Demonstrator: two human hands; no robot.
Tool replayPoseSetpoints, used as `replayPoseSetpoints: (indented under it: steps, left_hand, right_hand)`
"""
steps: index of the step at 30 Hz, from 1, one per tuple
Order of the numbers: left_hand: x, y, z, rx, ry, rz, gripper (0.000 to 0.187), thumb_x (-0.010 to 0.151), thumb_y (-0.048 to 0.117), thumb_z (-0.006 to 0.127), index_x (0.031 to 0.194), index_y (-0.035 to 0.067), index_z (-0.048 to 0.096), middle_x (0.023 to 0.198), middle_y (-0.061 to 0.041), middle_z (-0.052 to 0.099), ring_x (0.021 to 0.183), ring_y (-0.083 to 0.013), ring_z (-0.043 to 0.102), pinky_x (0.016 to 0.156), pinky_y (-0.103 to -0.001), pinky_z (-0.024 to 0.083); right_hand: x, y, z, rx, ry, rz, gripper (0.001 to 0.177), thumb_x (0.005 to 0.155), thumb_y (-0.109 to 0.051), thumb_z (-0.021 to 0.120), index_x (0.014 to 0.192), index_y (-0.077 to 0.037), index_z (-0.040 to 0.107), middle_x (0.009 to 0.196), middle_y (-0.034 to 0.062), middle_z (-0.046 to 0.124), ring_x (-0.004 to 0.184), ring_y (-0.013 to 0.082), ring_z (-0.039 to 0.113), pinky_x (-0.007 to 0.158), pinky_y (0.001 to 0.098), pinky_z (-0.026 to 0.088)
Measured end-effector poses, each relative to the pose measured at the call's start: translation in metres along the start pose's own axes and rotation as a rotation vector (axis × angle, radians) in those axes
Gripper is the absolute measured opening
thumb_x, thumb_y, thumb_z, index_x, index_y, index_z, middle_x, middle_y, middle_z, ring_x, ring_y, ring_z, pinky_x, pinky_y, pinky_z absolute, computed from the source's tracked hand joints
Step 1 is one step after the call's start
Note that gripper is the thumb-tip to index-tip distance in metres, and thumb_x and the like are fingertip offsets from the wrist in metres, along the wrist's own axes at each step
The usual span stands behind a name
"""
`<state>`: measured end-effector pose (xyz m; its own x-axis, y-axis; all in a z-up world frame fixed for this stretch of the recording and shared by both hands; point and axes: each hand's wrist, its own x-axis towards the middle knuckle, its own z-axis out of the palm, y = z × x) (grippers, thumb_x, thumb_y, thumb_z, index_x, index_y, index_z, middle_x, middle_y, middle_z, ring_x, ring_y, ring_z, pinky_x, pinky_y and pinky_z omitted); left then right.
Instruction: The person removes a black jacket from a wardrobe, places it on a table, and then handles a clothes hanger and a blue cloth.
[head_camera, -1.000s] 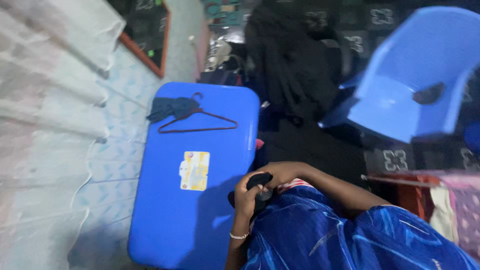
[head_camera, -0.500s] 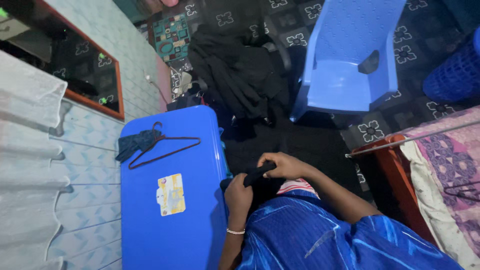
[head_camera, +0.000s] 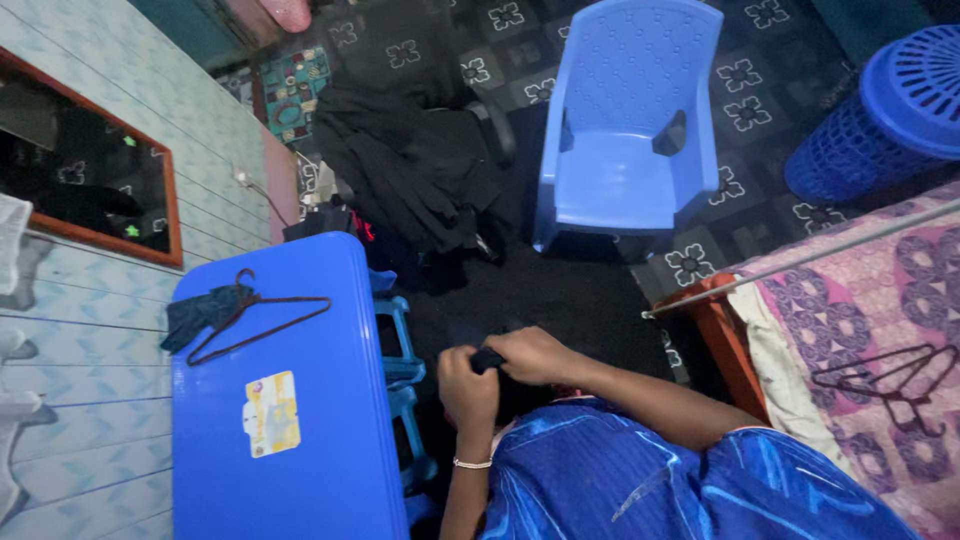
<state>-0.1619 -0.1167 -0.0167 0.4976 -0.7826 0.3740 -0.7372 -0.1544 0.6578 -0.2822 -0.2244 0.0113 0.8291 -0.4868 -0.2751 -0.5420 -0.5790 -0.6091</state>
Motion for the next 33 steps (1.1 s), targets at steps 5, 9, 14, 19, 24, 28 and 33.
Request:
replayPoseSetpoints:
  steps: [5, 9, 14, 19, 24, 28, 33]
  left_hand:
    - [-0.056, -0.088, 0.068, -0.079, -0.225, -0.398, 0.022, 0.084, 0.023, 0.06, 0.092, 0.003, 0.066, 0.091, -0.016, 0.068, 0.082, -0.0332, 0.067, 0.071, -0.045, 0.053]
    - [-0.089, -0.119, 0.135, -0.903, -0.176, -1.1, 0.036, 0.103, 0.033, 0.05, 0.102, 0.003, 0.071, 0.1, -0.012, 0.071, 0.086, -0.02, 0.068, 0.073, -0.039, 0.054]
    - [-0.078, -0.136, 0.133, -1.438, 0.027, -1.01, 0.025, 0.098, 0.027, 0.054, 0.107, 0.009, 0.068, 0.102, -0.007, 0.07, 0.092, -0.0205, 0.069, 0.083, -0.038, 0.058]
    - [-0.077, -0.133, 0.135, -1.049, -0.288, -1.071, 0.029, 0.095, 0.021, 0.053, 0.117, 0.006, 0.064, 0.116, -0.013, 0.064, 0.106, -0.0259, 0.061, 0.093, -0.039, 0.051]
    - [-0.06, -0.194, 0.127, -0.64, -0.522, -0.854, 0.038, 0.093, 0.016, 0.052, 0.127, 0.003, 0.061, 0.13, -0.018, 0.058, 0.12, -0.0312, 0.054, 0.102, -0.041, 0.045]
    - [-0.058, -0.224, 0.111, -0.236, -0.672, -0.462, 0.047, 0.09, 0.011, 0.051, 0.136, 0.001, 0.058, 0.141, -0.022, 0.054, 0.131, -0.0354, 0.048, 0.11, -0.042, 0.04]
    - [-0.005, -0.249, 0.102, 0.341, -0.828, -0.149, 0.031, 0.104, 0.019, 0.047, 0.113, 0.005, 0.074, 0.122, -0.02, 0.073, 0.115, -0.0372, 0.069, 0.105, -0.046, 0.053]
  right_hand:
    - [-0.014, 0.006, 0.0, 0.191, 0.202, -0.022, 0.025, 0.087, -0.023, 0.064, 0.108, -0.01, 0.073, 0.095, 0.0202, 0.073, 0.09, 0.0419, 0.07, 0.077, 0.052, 0.054]
    - [-0.029, -0.003, 0.006, 0.275, 0.09, -0.002, 0.021, 0.09, -0.024, 0.063, 0.1, -0.008, 0.072, 0.091, 0.0182, 0.075, 0.087, 0.0384, 0.073, 0.078, 0.0487, 0.056]
    - [-0.03, -0.004, 0.022, 0.283, 0.044, -0.008, 0.026, 0.096, -0.031, 0.063, 0.101, -0.007, 0.071, 0.092, 0.0183, 0.074, 0.088, 0.0386, 0.071, 0.075, 0.0511, 0.053]
    - [-0.027, -0.008, 0.055, 0.356, 0.036, -0.152, 0.028, 0.091, -0.027, 0.067, 0.112, -0.008, 0.071, 0.097, 0.0176, 0.074, 0.091, 0.0376, 0.071, 0.076, 0.0485, 0.053]
    - [-0.025, -0.014, 0.091, 0.565, 0.068, -0.188, 0.026, 0.092, -0.022, 0.07, 0.112, -0.006, 0.072, 0.099, 0.0135, 0.077, 0.093, 0.0281, 0.075, 0.08, 0.04, 0.056]
    - [-0.013, -0.005, 0.091, 1.03, 0.412, 0.11, 0.025, 0.098, -0.019, 0.066, 0.116, -0.001, 0.07, 0.094, 0.0047, 0.074, 0.085, 0.0141, 0.066, 0.08, 0.0335, 0.055]
    - [-0.015, -0.002, 0.063, 0.966, 0.708, 0.307, 0.027, 0.1, -0.02, 0.068, 0.113, 0.004, 0.069, 0.101, 0.0063, 0.075, 0.091, 0.0128, 0.066, 0.086, 0.0309, 0.056]
